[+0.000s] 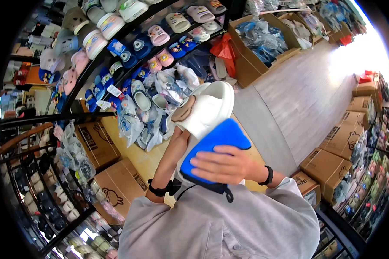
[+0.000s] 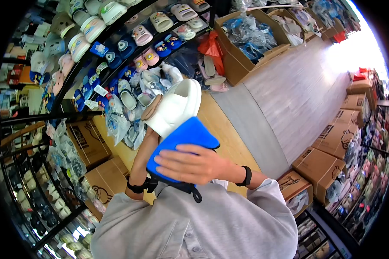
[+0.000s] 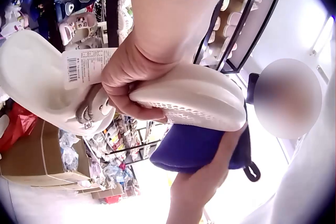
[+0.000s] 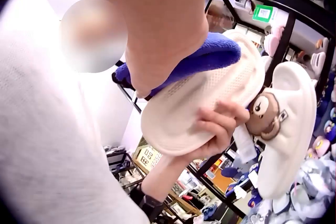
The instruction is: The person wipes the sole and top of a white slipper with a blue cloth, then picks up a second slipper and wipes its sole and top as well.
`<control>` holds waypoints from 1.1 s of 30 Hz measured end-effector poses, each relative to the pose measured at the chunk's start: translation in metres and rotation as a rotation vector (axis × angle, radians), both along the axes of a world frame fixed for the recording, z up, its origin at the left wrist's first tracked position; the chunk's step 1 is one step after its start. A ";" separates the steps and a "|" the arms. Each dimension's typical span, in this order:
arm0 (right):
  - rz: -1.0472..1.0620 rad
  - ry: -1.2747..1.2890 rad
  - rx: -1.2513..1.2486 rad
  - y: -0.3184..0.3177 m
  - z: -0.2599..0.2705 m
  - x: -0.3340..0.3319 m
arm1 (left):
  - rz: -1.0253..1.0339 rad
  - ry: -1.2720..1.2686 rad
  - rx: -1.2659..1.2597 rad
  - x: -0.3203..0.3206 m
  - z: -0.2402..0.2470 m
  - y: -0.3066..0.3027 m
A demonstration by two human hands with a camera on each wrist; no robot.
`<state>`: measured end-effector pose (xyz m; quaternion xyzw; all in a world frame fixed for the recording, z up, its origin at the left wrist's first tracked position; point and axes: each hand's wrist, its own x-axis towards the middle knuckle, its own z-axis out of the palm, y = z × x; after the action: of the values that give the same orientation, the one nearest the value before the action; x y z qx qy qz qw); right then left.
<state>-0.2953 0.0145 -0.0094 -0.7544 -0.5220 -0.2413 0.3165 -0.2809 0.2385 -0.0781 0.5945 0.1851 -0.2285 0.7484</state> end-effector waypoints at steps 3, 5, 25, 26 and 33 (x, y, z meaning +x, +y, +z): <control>-0.077 -0.028 0.028 -0.011 0.000 0.007 | -0.084 -0.033 -0.013 0.009 0.010 -0.006; -0.259 -0.036 0.030 -0.027 0.001 0.023 | -0.143 -0.056 -0.004 0.013 0.010 -0.007; -0.752 -0.082 0.069 0.042 0.035 0.040 | -0.457 -0.282 -0.066 0.098 0.019 0.042; -0.739 -0.104 0.017 0.051 0.032 0.036 | -0.462 -0.301 -0.090 0.104 0.013 0.045; -0.551 -0.123 -0.057 0.079 0.012 0.036 | -0.507 -0.251 -0.126 0.110 0.018 0.073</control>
<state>-0.2598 0.0939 0.0023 -0.8604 -0.3220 -0.3488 0.1857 -0.1711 0.3119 -0.0603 0.5979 -0.0782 -0.3439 0.7198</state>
